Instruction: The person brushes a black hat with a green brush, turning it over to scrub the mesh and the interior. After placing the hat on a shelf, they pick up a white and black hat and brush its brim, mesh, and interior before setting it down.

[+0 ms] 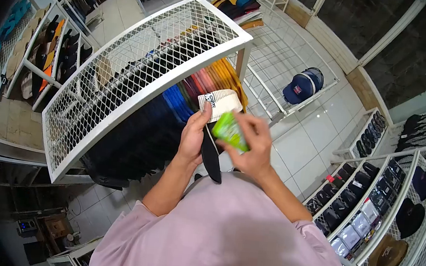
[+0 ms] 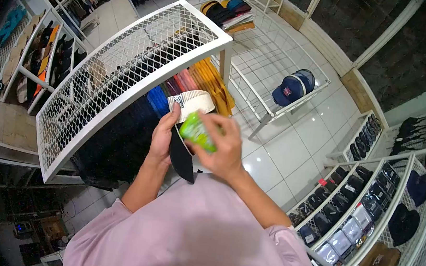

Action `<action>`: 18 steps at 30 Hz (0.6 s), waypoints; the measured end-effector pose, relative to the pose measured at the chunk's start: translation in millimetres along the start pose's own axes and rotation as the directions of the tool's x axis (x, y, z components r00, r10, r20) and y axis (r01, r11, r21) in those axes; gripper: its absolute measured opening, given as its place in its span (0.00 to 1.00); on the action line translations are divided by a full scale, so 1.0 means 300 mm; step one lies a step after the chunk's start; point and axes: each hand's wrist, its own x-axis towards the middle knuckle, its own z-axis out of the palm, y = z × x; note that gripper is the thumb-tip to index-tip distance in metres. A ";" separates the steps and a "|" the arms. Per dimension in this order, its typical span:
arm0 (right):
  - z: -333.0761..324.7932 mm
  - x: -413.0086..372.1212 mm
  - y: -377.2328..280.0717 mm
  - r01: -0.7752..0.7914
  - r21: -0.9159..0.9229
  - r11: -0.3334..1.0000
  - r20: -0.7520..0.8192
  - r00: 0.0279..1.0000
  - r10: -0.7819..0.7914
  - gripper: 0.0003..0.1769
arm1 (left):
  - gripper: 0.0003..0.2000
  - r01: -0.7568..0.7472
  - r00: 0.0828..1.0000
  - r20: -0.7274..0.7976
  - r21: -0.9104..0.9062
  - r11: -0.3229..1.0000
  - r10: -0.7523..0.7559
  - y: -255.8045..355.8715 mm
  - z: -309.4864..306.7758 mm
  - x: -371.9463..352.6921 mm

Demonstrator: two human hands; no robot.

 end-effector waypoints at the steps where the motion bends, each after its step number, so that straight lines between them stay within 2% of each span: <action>1: 0.001 -0.010 -0.019 0.097 -0.001 0.995 0.064 0.993 -0.097 0.42 | 0.25 -0.008 1.000 -0.003 0.017 1.000 0.008 -0.006 -0.006 -0.002; 2: 0.004 -0.006 -0.007 0.046 -0.068 0.997 0.052 0.998 -0.043 0.41 | 0.25 0.006 1.000 -0.004 0.018 1.000 -0.006 -0.008 -0.009 0.001; 3: 0.013 0.014 0.017 -0.061 -0.041 0.997 -0.058 0.997 0.058 0.39 | 0.25 0.009 1.000 -0.003 0.018 1.000 -0.009 -0.009 -0.006 -0.003; 5: 0.019 0.046 0.090 -0.340 0.137 0.930 -0.151 0.921 0.359 0.38 | 0.25 0.007 0.999 -0.039 0.010 1.000 -0.006 0.002 0.020 -0.011; 7: 0.015 0.035 0.078 -0.318 0.126 0.940 -0.167 0.927 0.336 0.36 | 0.25 0.011 1.000 -0.016 -0.003 1.000 -0.011 0.010 0.017 -0.018; 10: -0.006 0.013 -0.034 -0.010 0.078 0.997 -0.049 0.999 0.013 0.33 | 0.25 -0.003 1.000 0.004 -0.151 0.989 0.004 0.017 0.002 -0.010; 11: -0.005 0.013 -0.026 -0.015 0.077 0.997 -0.053 0.998 0.019 0.33 | 0.25 0.003 1.000 0.005 -0.147 0.989 -0.003 0.021 -0.005 -0.013; 13: -0.012 0.043 0.041 -0.224 0.162 0.961 -0.124 0.962 0.245 0.34 | 0.26 0.105 0.992 0.102 -0.296 0.949 -0.078 0.034 -0.020 -0.011; 14: -0.023 0.057 0.100 -0.343 0.258 0.903 -0.021 0.933 0.360 0.30 | 0.26 0.109 0.993 0.084 -0.290 0.951 -0.088 0.040 -0.013 -0.021; 15: -0.027 0.050 0.135 -0.344 0.257 0.903 -0.023 0.932 0.361 0.30 | 0.26 0.110 0.992 0.085 -0.290 0.951 -0.089 0.038 -0.017 -0.024; 17: -0.040 0.062 0.144 -0.397 0.388 0.832 0.104 0.916 0.389 0.28 | 0.26 0.101 0.991 0.110 -0.297 0.949 -0.071 0.033 -0.021 -0.023; 18: -0.061 0.059 0.139 -0.339 0.370 0.865 0.054 0.937 0.344 0.29 | 0.26 0.101 0.992 0.109 -0.298 0.949 -0.071 0.035 -0.017 -0.025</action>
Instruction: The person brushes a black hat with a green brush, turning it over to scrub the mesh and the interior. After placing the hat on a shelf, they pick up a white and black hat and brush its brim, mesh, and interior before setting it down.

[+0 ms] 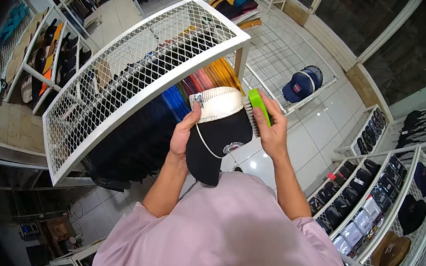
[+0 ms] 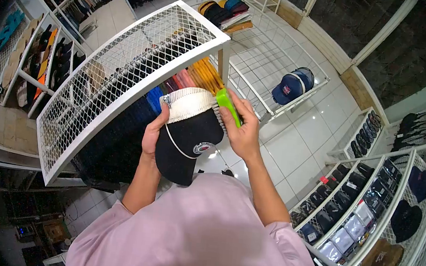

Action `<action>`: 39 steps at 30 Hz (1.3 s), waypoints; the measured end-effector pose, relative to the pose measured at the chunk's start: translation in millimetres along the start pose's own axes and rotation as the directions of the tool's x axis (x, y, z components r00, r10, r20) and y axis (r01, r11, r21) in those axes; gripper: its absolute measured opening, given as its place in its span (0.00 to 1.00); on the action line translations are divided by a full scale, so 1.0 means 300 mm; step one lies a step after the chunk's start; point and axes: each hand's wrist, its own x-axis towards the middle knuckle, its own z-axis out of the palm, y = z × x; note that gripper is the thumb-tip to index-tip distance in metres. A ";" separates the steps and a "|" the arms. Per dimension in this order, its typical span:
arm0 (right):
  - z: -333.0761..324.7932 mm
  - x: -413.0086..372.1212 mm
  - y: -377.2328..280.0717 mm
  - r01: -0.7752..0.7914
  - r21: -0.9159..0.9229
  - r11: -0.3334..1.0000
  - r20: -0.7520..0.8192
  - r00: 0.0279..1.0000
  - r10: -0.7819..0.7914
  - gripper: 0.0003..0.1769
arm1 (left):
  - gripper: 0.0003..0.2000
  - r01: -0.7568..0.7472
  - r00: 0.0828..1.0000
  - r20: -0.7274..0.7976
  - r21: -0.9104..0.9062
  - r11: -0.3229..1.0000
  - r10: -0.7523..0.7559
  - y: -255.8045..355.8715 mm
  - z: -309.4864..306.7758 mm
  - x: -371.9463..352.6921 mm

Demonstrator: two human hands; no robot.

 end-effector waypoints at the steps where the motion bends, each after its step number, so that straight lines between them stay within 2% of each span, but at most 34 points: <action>1: -0.001 -0.002 -0.038 -0.001 0.001 1.000 0.003 1.000 0.001 0.29 | 0.26 0.008 1.000 0.020 -0.037 0.999 -0.007 0.002 0.018 -0.004; 3: 0.011 -0.009 -0.090 0.147 0.010 0.989 0.024 0.989 -0.147 0.30 | 0.26 0.015 0.999 0.039 -0.073 0.997 -0.012 0.000 0.020 -0.006; 5: 0.018 -0.010 -0.034 0.102 -0.024 0.994 0.041 0.994 -0.101 0.30 | 0.26 -0.005 1.000 0.018 -0.037 0.999 0.005 -0.008 -0.002 -0.008; 7: 0.014 0.010 0.033 -0.062 -0.171 0.983 0.053 0.996 0.073 0.30 | 0.26 0.015 0.999 0.029 -0.059 0.998 -0.013 -0.007 0.007 -0.014; 9: -0.001 0.010 0.043 -0.050 -0.139 0.989 -0.003 0.999 0.050 0.30 | 0.26 0.025 0.999 0.042 -0.082 0.996 -0.022 0.001 0.009 -0.002; 11: 0.002 -0.009 -0.072 0.111 0.034 0.993 -0.028 0.994 -0.110 0.30 | 0.26 -0.023 1.000 0.007 0.008 1.000 0.023 -0.007 -0.015 -0.007; 12: 0.017 -0.020 -0.107 0.122 -0.023 0.992 0.014 0.993 -0.121 0.30 | 0.26 -0.023 1.000 -0.002 0.007 1.000 0.023 -0.012 -0.025 -0.014; 13: 0.018 -0.022 -0.087 0.117 -0.021 0.993 0.012 0.993 -0.117 0.30 | 0.26 -0.002 1.000 0.008 0.001 1.000 0.002 -0.013 -0.031 -0.014; 15: 0.014 -0.012 0.001 -0.053 -0.123 0.991 0.045 0.997 0.059 0.30 | 0.26 0.027 0.999 0.030 0.001 1.000 -0.027 -0.013 -0.022 -0.012; 17: 0.015 -0.006 -0.005 -0.074 -0.142 0.987 -0.010 0.997 0.073 0.32 | 0.26 -0.019 0.999 -0.043 0.015 1.000 0.019 -0.013 0.001 -0.019; 19: 0.025 -0.041 -0.064 0.157 -0.209 0.965 -0.072 0.982 -0.175 0.36 | 0.26 -0.034 0.999 -0.024 0.024 0.999 0.034 -0.003 -0.010 -0.008; 21: 0.058 -0.077 -0.107 0.282 -0.308 0.909 -0.066 0.946 -0.316 0.40 | 0.27 -0.050 0.999 0.018 -0.015 0.999 0.051 0.001 0.021 -0.024; 23: 0.078 -0.116 -0.082 0.392 -0.345 0.853 0.051 0.915 -0.400 0.42 | 0.27 -0.079 0.997 -0.022 -0.036 0.996 0.078 -0.003 0.026 -0.012; 25: 0.076 -0.139 -0.073 0.493 -0.365 0.790 0.232 0.870 -0.435 0.42 | 0.28 -0.073 0.997 -0.037 -0.021 0.997 0.073 -0.005 -0.001 0.003; 27: 0.070 -0.114 -0.055 0.523 -0.353 0.776 0.247 0.852 -0.462 0.42 | 0.28 -0.078 0.996 -0.056 -0.013 0.997 0.077 -0.011 -0.020 0.013; 29: 0.086 -0.068 -0.019 0.379 -0.413 0.828 0.004 0.910 -0.415 0.40 | 0.28 -0.100 0.991 -0.093 -0.044 0.994 0.095 -0.021 -0.025 0.014; 30: 0.094 -0.045 -0.013 0.278 -0.400 0.873 -0.110 0.932 -0.347 0.40 | 0.28 -0.067 0.998 -0.027 -0.073 0.995 0.065 -0.021 -0.058 0.016; 31: 0.098 -0.061 -0.016 0.280 -0.397 0.874 -0.104 0.933 -0.346 0.40 | 0.28 -0.072 0.997 -0.031 -0.075 0.995 0.070 -0.021 -0.057 0.014; 33: 0.105 -0.114 -0.027 0.444 -0.397 0.803 0.150 0.895 -0.421 0.40 | 0.28 -0.141 0.989 -0.048 -0.034 0.989 0.140 -0.017 -0.046 0.025; 34: 0.114 -0.136 -0.045 0.499 -0.307 0.811 0.229 0.866 -0.446 0.40 | 0.28 -0.160 0.981 -0.106 0.013 0.987 0.160 -0.004 -0.042 0.027; 35: 0.107 -0.137 -0.032 0.511 -0.322 0.797 0.247 0.858 -0.450 0.41 | 0.28 -0.162 0.981 -0.107 0.012 0.987 0.163 0.001 -0.037 0.027; 37: 0.107 -0.083 0.007 0.342 -0.313 0.886 0.058 0.938 -0.342 0.40 | 0.28 -0.120 0.991 -0.056 -0.041 0.992 0.118 -0.004 -0.035 0.021; 39: 0.105 -0.010 0.019 0.133 -0.327 0.936 -0.144 0.972 -0.189 0.38 | 0.28 -0.128 0.986 -0.110 -0.003 0.992 0.127 -0.021 -0.024 0.010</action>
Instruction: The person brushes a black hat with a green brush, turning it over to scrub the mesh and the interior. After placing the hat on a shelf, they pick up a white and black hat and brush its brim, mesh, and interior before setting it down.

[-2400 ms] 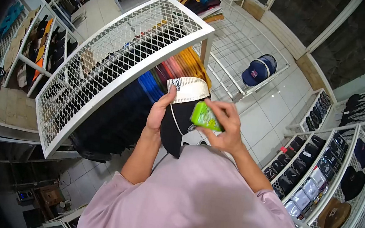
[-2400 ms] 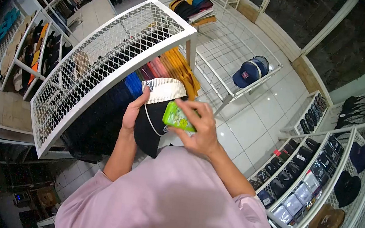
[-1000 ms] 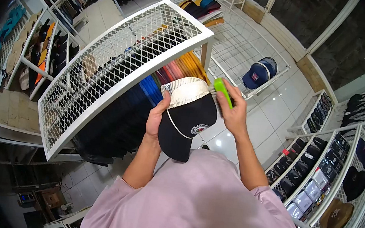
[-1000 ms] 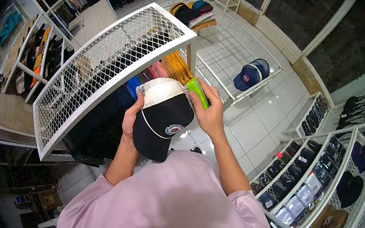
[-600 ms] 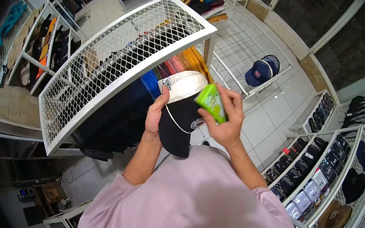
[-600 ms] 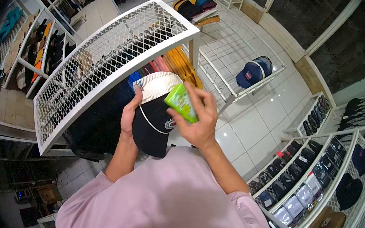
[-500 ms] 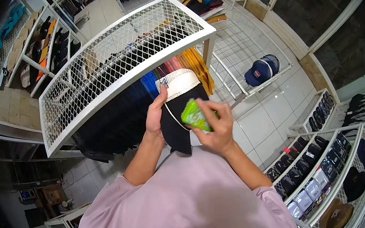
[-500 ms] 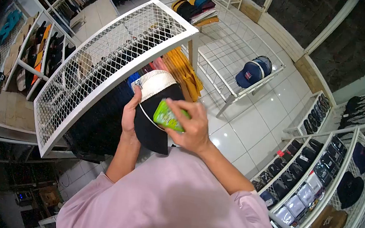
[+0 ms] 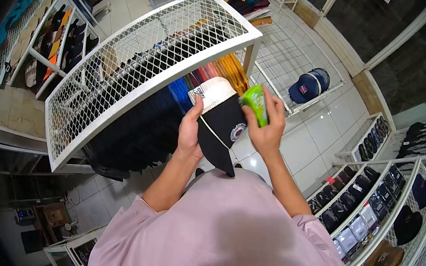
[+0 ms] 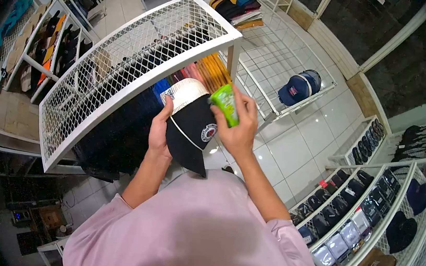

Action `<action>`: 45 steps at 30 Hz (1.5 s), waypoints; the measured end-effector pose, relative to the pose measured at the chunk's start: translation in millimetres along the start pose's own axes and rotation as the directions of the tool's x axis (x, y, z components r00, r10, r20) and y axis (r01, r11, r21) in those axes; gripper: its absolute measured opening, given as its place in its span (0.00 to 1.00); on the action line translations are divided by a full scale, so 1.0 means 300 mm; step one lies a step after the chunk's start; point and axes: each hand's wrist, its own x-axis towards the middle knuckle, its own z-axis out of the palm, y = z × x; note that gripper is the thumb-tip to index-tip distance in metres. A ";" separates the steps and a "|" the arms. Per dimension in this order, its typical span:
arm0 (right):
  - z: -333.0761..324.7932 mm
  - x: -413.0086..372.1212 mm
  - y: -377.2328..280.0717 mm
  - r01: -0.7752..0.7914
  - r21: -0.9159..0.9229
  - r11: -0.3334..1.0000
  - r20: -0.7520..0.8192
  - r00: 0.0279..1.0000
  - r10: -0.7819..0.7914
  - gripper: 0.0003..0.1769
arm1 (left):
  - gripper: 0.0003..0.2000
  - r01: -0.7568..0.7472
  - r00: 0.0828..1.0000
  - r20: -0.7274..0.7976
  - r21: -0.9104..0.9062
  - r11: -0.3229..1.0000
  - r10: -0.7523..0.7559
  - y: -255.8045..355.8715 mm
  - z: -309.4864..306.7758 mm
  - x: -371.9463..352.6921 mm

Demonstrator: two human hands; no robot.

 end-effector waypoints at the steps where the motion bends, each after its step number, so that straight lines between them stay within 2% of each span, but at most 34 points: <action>1: 0.000 -0.008 -0.009 0.046 0.003 0.999 0.006 0.999 -0.046 0.38 | 0.28 -0.034 0.999 -0.023 0.035 0.999 0.035 -0.010 -0.004 -0.004; 2: -0.002 -0.021 -0.024 0.096 0.006 0.995 0.009 0.995 -0.096 0.38 | 0.28 -0.069 0.997 -0.040 0.073 0.995 0.072 -0.012 -0.007 0.000; 4: -0.033 -0.058 -0.082 0.306 0.043 0.951 0.208 0.928 -0.308 0.37 | 0.28 -0.059 0.998 -0.016 0.066 0.996 0.060 0.008 -0.008 0.010; 5: -0.050 -0.056 -0.106 0.329 0.042 0.943 0.305 0.895 -0.325 0.37 | 0.28 -0.040 0.999 0.000 0.058 0.998 0.040 0.015 -0.013 0.008; 6: -0.046 -0.044 -0.091 0.326 0.040 0.944 0.307 0.896 -0.323 0.37 | 0.28 -0.037 0.999 -0.002 0.057 0.998 0.037 0.021 -0.017 0.006; 8: -0.027 0.031 -0.037 -0.046 0.132 0.990 0.211 0.977 0.017 0.36 | 0.28 0.046 0.996 0.078 -0.035 0.998 -0.043 0.032 -0.012 0.003; 9: -0.030 0.070 -0.020 -0.102 0.031 0.994 0.216 0.972 0.092 0.35 | 0.28 0.041 0.997 0.059 -0.012 0.999 -0.040 0.033 0.003 -0.007; 10: -0.038 0.080 -0.013 -0.099 0.036 0.994 0.216 0.972 0.089 0.35 | 0.28 0.037 0.998 0.060 -0.009 0.999 -0.036 0.032 0.003 -0.016; 12: -0.041 0.104 -0.004 -0.031 0.205 0.978 0.291 0.956 -0.030 0.33 | 0.27 -0.010 1.000 0.021 0.027 1.000 0.010 0.036 0.005 -0.024; 13: -0.051 0.105 -0.044 0.025 0.206 0.978 0.306 0.948 -0.089 0.32 | 0.27 -0.019 1.000 0.020 0.026 0.999 0.018 0.042 0.009 -0.024; 14: -0.042 0.108 -0.041 0.025 0.211 0.977 0.316 0.944 -0.093 0.32 | 0.27 0.001 1.000 0.031 0.006 1.000 -0.001 0.051 0.015 -0.034; 16: -0.014 0.114 -0.024 -0.108 0.280 0.954 0.362 0.932 0.000 0.31 | 0.26 0.037 0.998 0.050 -0.032 0.999 -0.036 0.065 0.019 -0.061; 17: 0.001 0.121 -0.011 -0.120 0.168 0.978 0.380 0.924 0.048 0.29 | 0.26 0.023 0.999 0.044 -0.033 0.999 -0.021 0.066 0.014 -0.071; 18: 0.010 0.118 0.005 -0.115 0.180 0.977 0.388 0.921 0.037 0.29 | 0.26 -0.007 0.999 0.046 -0.023 1.000 0.008 0.068 0.006 -0.081; 20: 0.032 0.133 0.004 -0.166 0.316 0.934 0.336 0.940 0.053 0.28 | 0.26 -0.063 0.997 0.053 -0.009 0.998 0.063 0.089 0.002 -0.088; 21: 0.038 0.132 -0.001 -0.137 0.400 0.906 0.313 0.950 0.005 0.28 | 0.26 -0.093 0.995 0.028 0.009 0.996 0.092 0.096 -0.004 -0.099; 22: 0.043 0.128 -0.040 -0.140 0.409 0.901 0.337 0.942 -0.006 0.28 | 0.26 -0.119 0.993 -0.005 0.025 0.993 0.120 0.097 -0.013 -0.120; 24: 0.076 0.118 -0.113 -0.071 0.470 0.880 0.384 0.914 -0.131 0.28 | 0.26 -0.148 0.989 -0.001 -0.005 0.989 0.148 0.111 -0.041 -0.159; 26: 0.152 0.101 -0.068 -0.117 0.426 0.897 0.454 0.885 -0.100 0.28 | 0.26 -0.173 0.985 0.004 -0.028 0.985 0.173 0.131 -0.056 -0.213; 28: 0.200 0.111 -0.047 -0.118 0.261 0.958 0.491 0.871 -0.027 0.27 | 0.25 -0.244 0.967 -0.082 -0.035 0.969 0.241 0.157 -0.054 -0.269; 29: 0.203 0.118 -0.082 -0.205 0.356 0.912 0.483 0.876 0.008 0.27 | 0.25 -0.277 0.957 -0.095 -0.039 0.960 0.273 0.167 -0.064 -0.287; 30: 0.222 0.120 -0.115 -0.194 0.482 0.855 0.448 0.893 -0.050 0.27 | 0.25 -0.305 0.949 -0.097 -0.040 0.952 0.300 0.173 -0.079 -0.311; 32: 0.249 0.102 -0.194 -0.041 0.546 0.837 0.457 0.852 -0.257 0.28 | 0.25 -0.359 0.928 -0.126 -0.044 0.932 0.351 0.169 -0.111 -0.367; 34: 0.322 0.049 -0.219 -0.196 0.550 0.812 0.602 0.767 -0.222 0.28 | 0.26 -0.374 0.925 -0.100 -0.079 0.924 0.366 0.180 -0.140 -0.399; 36: 0.387 0.056 -0.186 -0.095 0.316 0.944 0.684 0.713 -0.157 0.28 | 0.26 -0.401 0.911 -0.127 -0.044 0.915 0.393 0.207 -0.151 -0.436; 38: 0.408 0.070 -0.213 -0.164 0.419 0.893 0.607 0.782 -0.141 0.27 | 0.26 -0.436 0.895 -0.118 -0.034 0.899 0.430 0.240 -0.140 -0.471; 39: 0.410 0.085 -0.225 -0.167 0.512 0.842 0.561 0.808 -0.181 0.27 | 0.26 -0.455 0.884 -0.131 -0.013 0.890 0.450 0.246 -0.139 -0.483; 40: 0.390 0.089 -0.299 -0.325 0.602 0.729 0.601 0.785 -0.147 0.27 | 0.26 -0.463 0.878 -0.144 -0.018 0.886 0.455 0.247 -0.154 -0.495; 42: 0.414 0.064 -0.352 -0.162 0.639 0.752 0.580 0.744 -0.331 0.27 | 0.26 -0.484 0.874 -0.055 -0.010 0.875 0.483 0.267 -0.185 -0.497; 43: 0.425 0.047 -0.388 -0.146 0.600 0.787 0.631 0.690 -0.354 0.27 | 0.26 -0.439 0.898 0.010 -0.061 0.897 0.440 0.283 -0.190 -0.510; 44: 0.481 0.033 -0.368 -0.217 0.564 0.797 0.674 0.679 -0.293 0.28 | 0.26 -0.440 0.897 0.016 -0.060 0.896 0.442 0.300 -0.194 -0.519; 45: 0.523 0.034 -0.345 -0.131 0.488 0.863 0.662 0.700 -0.268 0.28 | 0.26 -0.469 0.882 -0.053 -0.021 0.883 0.468 0.319 -0.196 -0.527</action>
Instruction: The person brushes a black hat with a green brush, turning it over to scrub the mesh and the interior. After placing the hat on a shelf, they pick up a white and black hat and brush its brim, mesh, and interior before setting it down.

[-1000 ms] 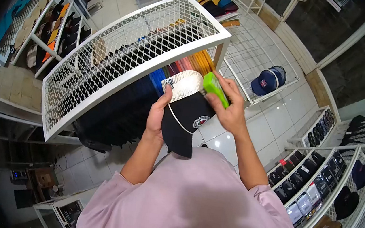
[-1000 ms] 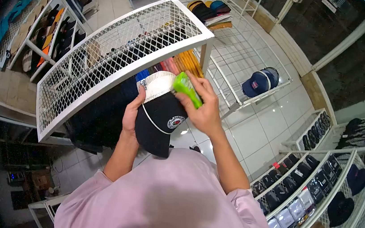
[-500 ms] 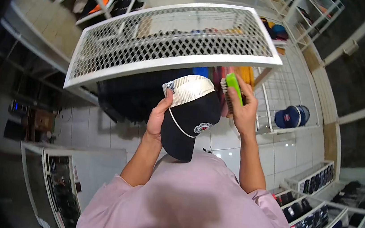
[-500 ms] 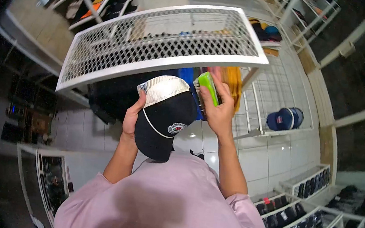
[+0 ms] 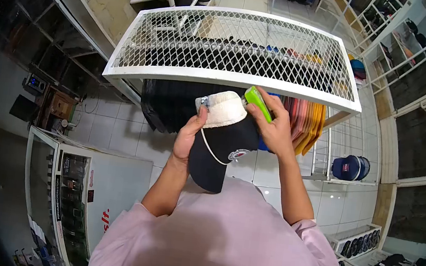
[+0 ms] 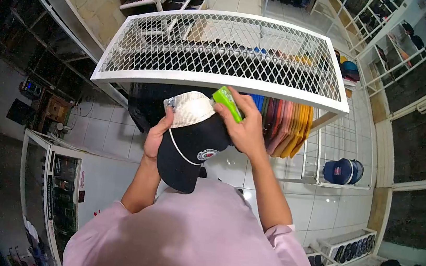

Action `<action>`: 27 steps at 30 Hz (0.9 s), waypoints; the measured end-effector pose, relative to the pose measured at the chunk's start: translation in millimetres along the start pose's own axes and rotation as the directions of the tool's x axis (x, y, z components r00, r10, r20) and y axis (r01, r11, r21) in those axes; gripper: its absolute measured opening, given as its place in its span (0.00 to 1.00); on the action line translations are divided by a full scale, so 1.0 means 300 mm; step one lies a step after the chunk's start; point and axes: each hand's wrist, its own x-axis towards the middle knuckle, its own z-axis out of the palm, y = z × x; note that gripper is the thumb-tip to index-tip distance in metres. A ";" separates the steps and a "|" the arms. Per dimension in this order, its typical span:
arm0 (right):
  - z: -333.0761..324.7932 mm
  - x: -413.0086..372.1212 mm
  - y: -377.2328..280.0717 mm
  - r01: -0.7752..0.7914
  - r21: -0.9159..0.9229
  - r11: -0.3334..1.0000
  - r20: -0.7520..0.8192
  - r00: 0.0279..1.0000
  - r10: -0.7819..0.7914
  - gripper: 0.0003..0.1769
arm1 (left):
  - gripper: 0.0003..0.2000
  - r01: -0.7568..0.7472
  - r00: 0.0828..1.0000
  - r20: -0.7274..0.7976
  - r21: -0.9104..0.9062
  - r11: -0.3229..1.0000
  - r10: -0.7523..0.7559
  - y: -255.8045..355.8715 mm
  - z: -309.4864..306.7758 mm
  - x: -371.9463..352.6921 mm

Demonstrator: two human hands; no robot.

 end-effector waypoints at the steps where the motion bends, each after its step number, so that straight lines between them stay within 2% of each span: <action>1: 0.003 0.023 0.000 -0.011 -0.132 0.991 -0.030 1.000 0.007 0.28 | 0.26 -0.035 0.997 -0.068 0.038 0.999 0.038 0.019 0.000 -0.002; 2: 0.005 0.043 -0.006 -0.012 -0.113 0.994 -0.093 0.996 0.001 0.29 | 0.27 -0.065 0.996 -0.050 0.052 0.996 0.068 0.046 0.000 -0.006; 3: 0.002 0.048 -0.023 -0.033 0.063 0.997 -0.105 0.994 0.040 0.30 | 0.27 -0.087 0.995 -0.042 0.050 0.995 0.089 0.070 -0.001 -0.001; 5: 0.031 0.063 -0.098 0.077 0.153 0.985 -0.085 0.994 -0.065 0.29 | 0.26 -0.141 0.989 -0.038 0.107 0.984 0.146 0.107 -0.009 -0.009; 7: 0.105 0.072 -0.128 0.216 0.101 0.971 0.037 0.975 -0.220 0.28 | 0.26 -0.154 0.988 0.004 0.166 0.974 0.156 0.139 -0.093 0.002; 8: 0.142 0.091 -0.112 0.162 0.105 0.981 0.053 0.984 -0.168 0.28 | 0.24 -0.145 0.986 -0.061 0.178 0.973 0.158 0.157 -0.084 -0.006; 9: 0.182 0.112 -0.081 0.106 0.107 0.989 0.068 0.991 -0.113 0.29 | 0.24 -0.166 0.983 -0.050 0.188 0.968 0.178 0.183 -0.071 -0.018; 11: 0.220 0.142 0.009 0.003 -0.060 0.998 0.006 1.000 -0.003 0.29 | 0.23 -0.269 0.959 -0.047 0.163 0.949 0.280 0.233 -0.052 -0.041; 12: 0.229 0.140 0.033 -0.036 0.092 0.995 -0.014 0.999 0.038 0.29 | 0.23 -0.341 0.924 -0.099 0.225 0.913 0.369 0.254 -0.090 -0.046; 13: 0.237 0.131 0.046 -0.078 0.240 0.968 -0.018 0.996 0.084 0.28 | 0.23 -0.365 0.915 -0.090 0.230 0.902 0.393 0.286 -0.080 -0.051; 14: 0.237 0.114 0.029 -0.201 0.464 0.863 0.085 0.980 0.182 0.28 | 0.23 -0.431 0.882 -0.085 0.254 0.866 0.464 0.311 -0.060 -0.066; 15: 0.234 0.095 0.003 -0.328 0.642 0.693 0.210 0.944 0.253 0.28 | 0.24 -0.492 0.844 -0.078 0.279 0.825 0.530 0.335 -0.051 -0.077; 17: 0.258 0.065 -0.016 -0.498 0.699 0.512 0.453 0.864 0.222 0.29 | 0.24 -0.534 0.799 -0.110 0.320 0.782 0.591 0.373 -0.074 -0.065; 19: 0.351 0.042 -0.046 -0.633 0.719 0.285 0.522 0.764 0.379 0.27 | 0.23 -0.645 0.730 -0.069 0.258 0.719 0.679 0.380 -0.052 -0.036; 20: 0.365 0.045 0.021 -0.722 0.689 0.066 0.671 0.670 0.317 0.24 | 0.22 -0.654 0.725 -0.083 0.226 0.722 0.683 0.386 -0.059 -0.029; 21: 0.380 0.039 0.081 -0.728 0.686 -0.011 0.698 0.653 0.294 0.23 | 0.22 -0.658 0.722 -0.080 0.227 0.718 0.687 0.381 -0.071 -0.034; 23: 0.393 0.069 0.045 -0.663 0.749 0.008 0.613 0.697 0.372 0.22 | 0.21 -0.681 0.639 -0.099 0.387 0.621 0.763 0.370 -0.098 -0.041; 24: 0.390 0.093 0.026 -0.627 0.778 0.040 0.551 0.712 0.435 0.22 | 0.20 -0.675 0.682 -0.075 0.316 0.666 0.727 0.383 -0.116 -0.056; 25: 0.369 0.116 0.028 -0.621 0.782 0.056 0.542 0.721 0.431 0.22 | 0.20 -0.680 0.678 -0.077 0.314 0.663 0.731 0.400 -0.135 -0.075; 27: 0.306 0.162 0.040 -0.645 0.730 0.227 0.511 0.735 0.446 0.22 | 0.19 -0.617 0.734 0.038 0.452 0.643 0.678 0.442 -0.170 -0.109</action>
